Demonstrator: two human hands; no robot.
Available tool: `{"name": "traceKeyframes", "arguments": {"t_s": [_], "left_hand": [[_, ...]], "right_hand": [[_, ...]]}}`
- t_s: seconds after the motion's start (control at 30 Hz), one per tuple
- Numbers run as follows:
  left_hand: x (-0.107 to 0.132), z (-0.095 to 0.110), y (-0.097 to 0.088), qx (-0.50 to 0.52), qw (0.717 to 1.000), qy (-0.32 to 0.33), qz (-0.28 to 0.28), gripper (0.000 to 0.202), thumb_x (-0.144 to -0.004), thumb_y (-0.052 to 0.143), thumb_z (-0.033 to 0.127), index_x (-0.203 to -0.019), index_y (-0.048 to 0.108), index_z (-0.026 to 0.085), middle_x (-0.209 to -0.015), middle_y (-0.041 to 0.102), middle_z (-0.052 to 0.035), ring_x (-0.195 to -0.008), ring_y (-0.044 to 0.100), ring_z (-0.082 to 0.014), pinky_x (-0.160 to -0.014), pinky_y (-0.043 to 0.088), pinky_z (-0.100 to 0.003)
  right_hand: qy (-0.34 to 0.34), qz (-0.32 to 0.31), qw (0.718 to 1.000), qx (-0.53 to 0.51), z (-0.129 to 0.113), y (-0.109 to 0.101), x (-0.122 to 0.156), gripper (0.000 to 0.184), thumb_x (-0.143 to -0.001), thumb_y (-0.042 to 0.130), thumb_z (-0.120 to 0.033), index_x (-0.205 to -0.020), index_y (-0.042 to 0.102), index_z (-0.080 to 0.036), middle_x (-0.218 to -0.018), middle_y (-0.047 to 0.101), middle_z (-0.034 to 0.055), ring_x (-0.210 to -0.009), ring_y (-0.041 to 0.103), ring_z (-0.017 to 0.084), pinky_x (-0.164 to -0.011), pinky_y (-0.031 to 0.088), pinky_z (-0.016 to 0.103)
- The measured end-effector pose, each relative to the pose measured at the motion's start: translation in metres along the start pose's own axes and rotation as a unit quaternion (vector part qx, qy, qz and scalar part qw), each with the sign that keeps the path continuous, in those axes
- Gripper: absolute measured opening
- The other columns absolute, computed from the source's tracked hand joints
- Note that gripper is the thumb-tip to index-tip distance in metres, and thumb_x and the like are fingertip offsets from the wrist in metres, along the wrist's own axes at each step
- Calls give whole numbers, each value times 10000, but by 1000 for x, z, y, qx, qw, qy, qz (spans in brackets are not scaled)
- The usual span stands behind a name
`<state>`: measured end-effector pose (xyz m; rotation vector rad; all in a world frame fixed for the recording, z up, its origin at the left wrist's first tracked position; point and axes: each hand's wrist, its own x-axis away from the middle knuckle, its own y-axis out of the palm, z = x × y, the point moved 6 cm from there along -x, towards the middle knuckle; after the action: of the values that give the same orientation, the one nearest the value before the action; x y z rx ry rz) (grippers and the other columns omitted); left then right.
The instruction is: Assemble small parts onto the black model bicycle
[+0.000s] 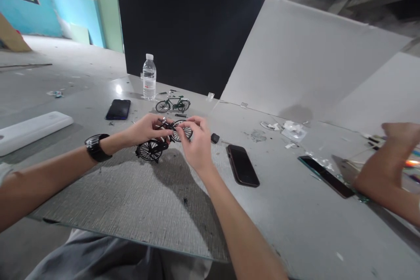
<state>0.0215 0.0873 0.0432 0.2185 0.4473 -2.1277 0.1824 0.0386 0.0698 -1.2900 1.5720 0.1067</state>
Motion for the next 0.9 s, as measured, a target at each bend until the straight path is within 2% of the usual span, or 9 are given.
{"name": "traceKeyframes", "arguments": {"t_s": [0.13,0.23,0.33,0.5,0.6,0.77,0.9], "left_hand": [[0,1,1,-1,1000,-5,3,271,-886,736,340,-1073,717,145,-906,744,-59,-761,720,-174,-741,567,-310],[1,3,2,-4,1000,-16,4,310,-882,744,363,-1100,718,145,-957,743,-65,-769,725,-176,-755,574,-320],[2,3,2,9,999,-34,9,314,-879,749,354,-1112,715,145,-926,738,-58,-768,731,-181,-745,573,-319],[2,-6,-5,63,995,-69,42,233,-877,753,317,-1020,713,137,-876,728,-67,-760,732,-190,-701,548,-301],[2,-14,-9,93,990,-91,43,202,-881,751,315,-974,716,140,-900,735,-79,-775,725,-188,-714,548,-302],[4,-23,-10,121,983,-135,14,211,-854,782,323,-940,723,139,-916,746,-79,-785,713,-179,-725,545,-297],[4,-25,-7,133,981,-143,-11,227,-858,783,322,-976,738,133,-903,758,-87,-783,695,-169,-722,535,-290]], "right_hand": [[-9,-13,1000,17,-1,3,0,177,-1004,563,-341,-955,679,-217,-1140,610,126,-1138,602,283,-1011,491,464],[2,8,999,31,2,1,1,126,-1009,539,-319,-1010,620,-222,-1119,616,124,-1092,603,271,-952,509,438],[22,29,999,36,13,-5,0,140,-1000,559,-313,-1097,591,-219,-1125,618,124,-1003,610,254,-880,522,412],[-8,-68,997,35,29,-5,-4,206,-1008,594,-380,-1159,608,-239,-1153,632,116,-1050,610,273,-917,515,434],[-49,-110,991,64,28,-4,-3,193,-1017,588,-330,-1194,633,-267,-1199,599,117,-1141,582,289,-988,490,473],[-118,-162,976,83,11,7,4,147,-1008,612,-269,-1056,746,-302,-1263,571,97,-1190,549,279,-1003,486,465],[-133,-195,968,85,1,16,7,174,-1014,609,-289,-935,763,-283,-1221,612,96,-1188,553,281,-996,491,461]]}}
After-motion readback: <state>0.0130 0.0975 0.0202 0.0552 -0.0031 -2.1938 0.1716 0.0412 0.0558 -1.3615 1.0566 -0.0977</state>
